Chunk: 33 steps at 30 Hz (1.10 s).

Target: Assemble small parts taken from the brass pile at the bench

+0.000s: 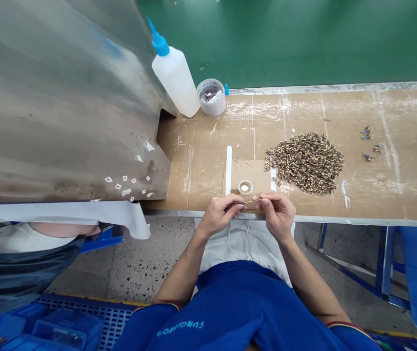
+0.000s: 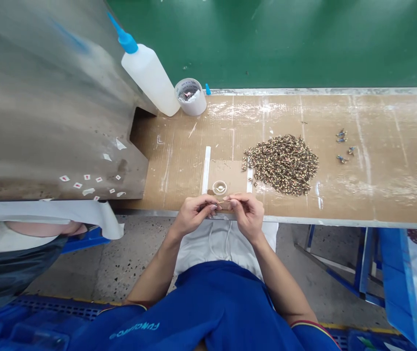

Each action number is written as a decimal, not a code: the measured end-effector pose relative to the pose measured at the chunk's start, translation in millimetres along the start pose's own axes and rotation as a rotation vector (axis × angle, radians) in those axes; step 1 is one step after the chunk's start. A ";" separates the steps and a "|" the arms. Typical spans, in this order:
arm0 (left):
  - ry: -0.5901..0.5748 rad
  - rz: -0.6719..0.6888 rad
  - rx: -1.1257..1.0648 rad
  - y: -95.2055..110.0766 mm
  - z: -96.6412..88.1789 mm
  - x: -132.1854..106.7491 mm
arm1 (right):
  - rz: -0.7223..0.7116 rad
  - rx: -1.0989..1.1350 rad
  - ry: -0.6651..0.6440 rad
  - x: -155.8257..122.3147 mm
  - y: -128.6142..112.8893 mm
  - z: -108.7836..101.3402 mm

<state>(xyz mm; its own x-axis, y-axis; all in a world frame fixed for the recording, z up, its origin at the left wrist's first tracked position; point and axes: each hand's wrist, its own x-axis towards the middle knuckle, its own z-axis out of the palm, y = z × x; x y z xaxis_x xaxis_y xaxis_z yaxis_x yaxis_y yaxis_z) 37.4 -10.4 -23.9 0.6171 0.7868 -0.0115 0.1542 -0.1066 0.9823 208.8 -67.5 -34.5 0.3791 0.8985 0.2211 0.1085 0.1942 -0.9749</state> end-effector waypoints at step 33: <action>-0.001 -0.038 -0.254 -5.6 -6.8 -1.1 | -0.156 -0.825 -0.102 27.7 -1.4 -60.8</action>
<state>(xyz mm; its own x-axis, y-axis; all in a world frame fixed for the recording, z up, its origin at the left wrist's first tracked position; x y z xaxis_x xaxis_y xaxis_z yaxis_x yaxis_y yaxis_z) 30.6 -6.6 -28.1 0.6154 0.7867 -0.0494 -0.0213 0.0793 0.9966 275.0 -66.8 -25.6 0.2236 0.9242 0.3095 0.8040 0.0046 -0.5946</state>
